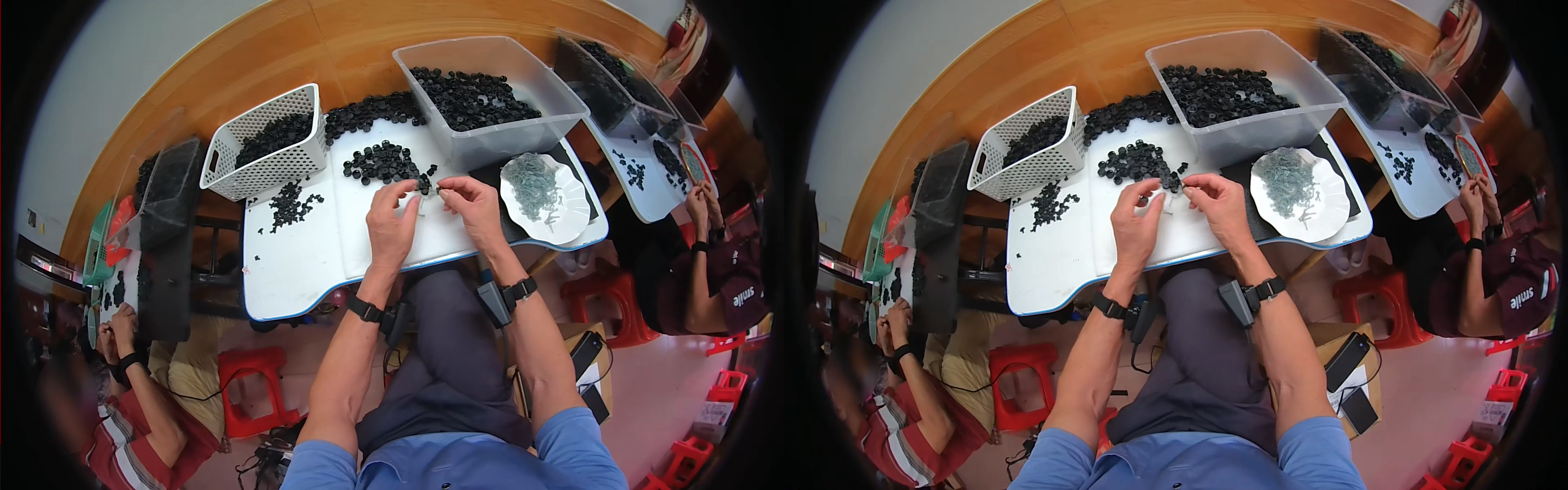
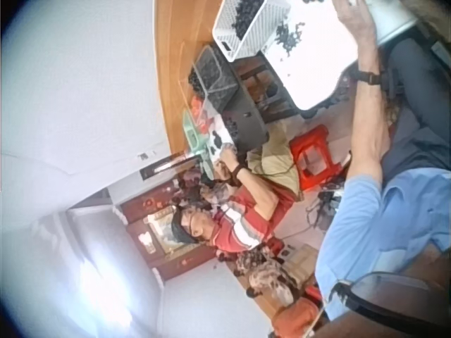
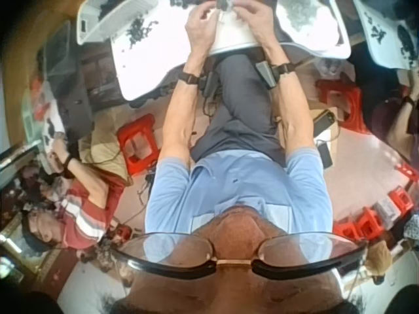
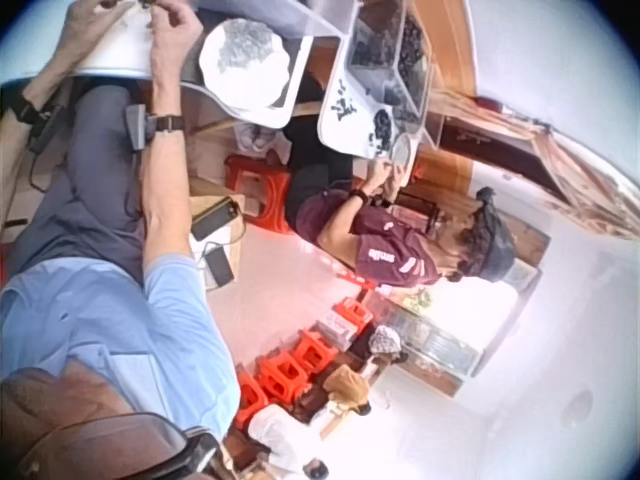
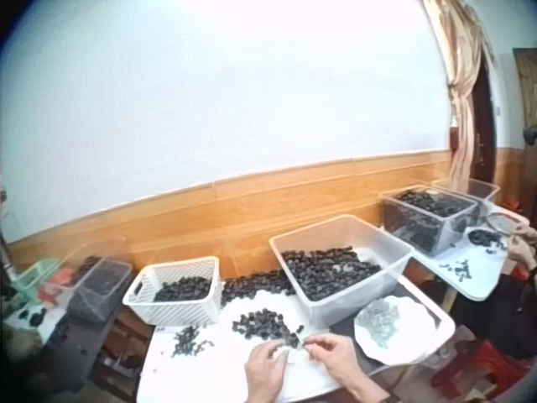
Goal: Assembling small black plastic circular components with silver springs and fasteners at a workstation.
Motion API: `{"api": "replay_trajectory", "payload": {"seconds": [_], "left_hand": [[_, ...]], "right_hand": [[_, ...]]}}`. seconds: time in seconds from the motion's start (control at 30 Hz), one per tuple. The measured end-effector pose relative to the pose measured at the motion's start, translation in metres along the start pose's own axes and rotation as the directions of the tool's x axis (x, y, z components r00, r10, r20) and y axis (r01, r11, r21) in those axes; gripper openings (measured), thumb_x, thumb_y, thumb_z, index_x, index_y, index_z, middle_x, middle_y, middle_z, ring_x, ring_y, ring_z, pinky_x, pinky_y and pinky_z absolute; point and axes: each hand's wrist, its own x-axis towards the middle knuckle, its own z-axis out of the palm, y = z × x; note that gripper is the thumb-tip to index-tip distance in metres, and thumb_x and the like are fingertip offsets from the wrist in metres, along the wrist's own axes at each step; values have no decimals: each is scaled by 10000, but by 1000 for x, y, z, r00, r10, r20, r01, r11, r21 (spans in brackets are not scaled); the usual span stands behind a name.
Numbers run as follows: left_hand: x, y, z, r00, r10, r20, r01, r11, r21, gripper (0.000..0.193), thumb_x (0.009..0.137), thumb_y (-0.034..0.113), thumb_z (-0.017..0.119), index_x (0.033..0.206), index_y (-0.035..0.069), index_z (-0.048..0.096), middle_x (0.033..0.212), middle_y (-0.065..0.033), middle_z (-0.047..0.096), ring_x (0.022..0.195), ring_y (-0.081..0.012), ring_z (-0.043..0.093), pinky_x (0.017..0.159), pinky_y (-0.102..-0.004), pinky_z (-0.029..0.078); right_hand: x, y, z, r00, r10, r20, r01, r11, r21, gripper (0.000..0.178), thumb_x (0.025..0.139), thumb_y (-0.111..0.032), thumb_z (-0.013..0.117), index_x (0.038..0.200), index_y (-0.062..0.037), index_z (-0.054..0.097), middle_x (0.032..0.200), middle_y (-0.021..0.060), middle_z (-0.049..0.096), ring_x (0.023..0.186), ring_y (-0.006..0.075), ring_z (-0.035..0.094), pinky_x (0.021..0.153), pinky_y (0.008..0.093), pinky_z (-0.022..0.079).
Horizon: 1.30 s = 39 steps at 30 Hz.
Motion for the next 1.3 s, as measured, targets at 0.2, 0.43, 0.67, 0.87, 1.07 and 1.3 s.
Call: {"api": "replay_trajectory", "payload": {"seconds": [0.2, 0.43, 0.67, 0.87, 1.07, 1.3], "left_hand": [[-1, -13, -26, 992, -83, -92, 98, 982, 164, 318, 872, 86, 776, 1185, 59, 732, 1106, -76, 702, 970, -211, 646, 833, -342, 515], [7, -22, -26, 987, 18, 162, -89, 893, 442, 349, 819, 180, 823, 1134, 50, 747, 1079, -126, 714, 1039, -306, 658, 940, -417, 515], [-3, -16, -11, 983, -88, 161, 67, 989, 129, 249, 879, 129, 791, 1107, 46, 740, 1012, -111, 790, 941, -213, 752, 829, -347, 561], [-3, -21, -16, 986, -76, 146, 64, 994, 91, 251, 877, 108, 797, 1115, 45, 747, 972, -91, 790, 865, -167, 732, 818, -317, 553], [-2, -18, -14, 980, -168, 111, 166, 986, 26, 234, 890, 109, 793, 1106, 37, 744, 948, -83, 788, 836, -128, 713, 788, -282, 545], [-1, -17, -16, 979, -175, 109, 175, 985, 8, 240, 893, 114, 790, 1110, 28, 733, 931, -85, 792, 833, -131, 721, 790, -284, 549]], "right_hand": [[0, 1, 0, 999, -25, -31, 23, 998, -57, 160, 918, -65, 751, 1057, 8, 781, 832, 11, 732, 710, 60, 640, 655, 218, 503], [-1, 8, 0, 999, -44, -14, 42, 996, -75, 163, 901, -63, 765, 1050, 1, 785, 789, -3, 704, 687, 45, 607, 620, 218, 474], [4, 15, 0, 999, -32, -9, 31, 996, -87, 174, 874, -69, 782, 1038, -14, 795, 754, -13, 692, 651, 40, 560, 592, 235, 448], [13, -15, 23, 992, -125, -6, 119, 959, -257, 195, 858, -57, 776, 1048, -16, 793, 837, 69, 735, 718, 127, 661, 657, 269, 518], [-1, -3, 33, 966, -258, -15, 241, 920, -308, 161, 876, -29, 758, 1033, -19, 789, 947, 87, 734, 765, 154, 694, 685, 284, 549], [-3, 3, 38, 977, -210, 18, 207, 937, -280, 173, 882, 1, 757, 1052, -9, 784, 988, 72, 733, 787, 111, 665, 697, 249, 525]]}}
